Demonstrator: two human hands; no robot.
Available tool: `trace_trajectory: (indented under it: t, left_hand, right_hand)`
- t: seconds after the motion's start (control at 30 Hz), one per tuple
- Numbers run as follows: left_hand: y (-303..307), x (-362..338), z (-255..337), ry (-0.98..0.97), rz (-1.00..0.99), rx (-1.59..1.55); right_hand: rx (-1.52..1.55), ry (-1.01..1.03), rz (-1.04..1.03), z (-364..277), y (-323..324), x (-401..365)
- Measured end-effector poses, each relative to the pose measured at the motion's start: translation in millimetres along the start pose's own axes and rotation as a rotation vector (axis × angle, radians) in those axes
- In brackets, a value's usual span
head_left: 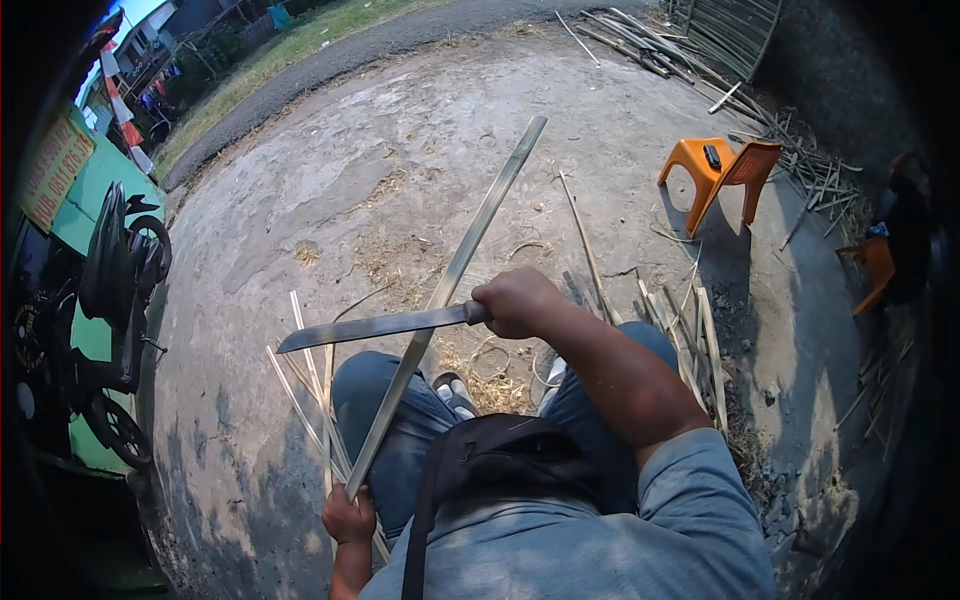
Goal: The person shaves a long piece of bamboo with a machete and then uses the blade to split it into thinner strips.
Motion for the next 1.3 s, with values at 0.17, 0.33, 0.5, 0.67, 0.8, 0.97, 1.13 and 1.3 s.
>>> trace_trajectory:
  t: [0.17, 0.33, 0.5, 0.67, 0.8, 0.97, 1.13, 1.3]
  left_hand:
    - [-6.1, -0.6, 0.2, 0.004, 0.042, -0.017]
    - [10.1, -1.3, 5.5, -0.015, 0.050, 0.025]
    - [8.9, 1.2, 1.8, -0.005, -0.001, 0.032]
    - [5.4, 3.6, 3.8, -0.009, 0.001, -0.004]
    - [-5.9, 0.9, -5.2, 0.012, 0.016, -0.019]
    - [2.9, 3.3, -0.4, 0.011, 0.009, -0.008]
    - [5.3, 6.1, -1.8, -0.005, 0.003, 0.019]
    - [3.5, 7.2, 0.9, 0.006, -0.011, 0.013]
  right_hand:
    - [0.169, -0.160, 0.241, 58.6, 5.9, 0.1]
    - [0.159, -0.233, 0.281, 68.4, 4.1, -12.8]
    - [0.126, -0.158, 0.025, 28.0, 1.9, -14.6]
    - [-0.006, -0.008, 0.007, 0.4, -0.4, -4.0]
    - [0.060, -0.140, 0.178, 44.5, 9.2, 0.9]
    - [0.261, -0.297, 0.325, 89.2, 2.1, -12.5]
    - [0.220, -0.249, 0.185, 68.1, 7.8, -21.4]
    - [0.089, -0.079, 0.045, 18.1, -3.1, -9.5]
Point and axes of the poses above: each hand's wrist, its own x-axis towards the middle knuckle, its own y-axis out of the back of the hand, z = x × y, the point moved 8 cm from there along x, towards the middle knuckle, and after that the axes turned 12 degrees about y, right-handed, at the moved point
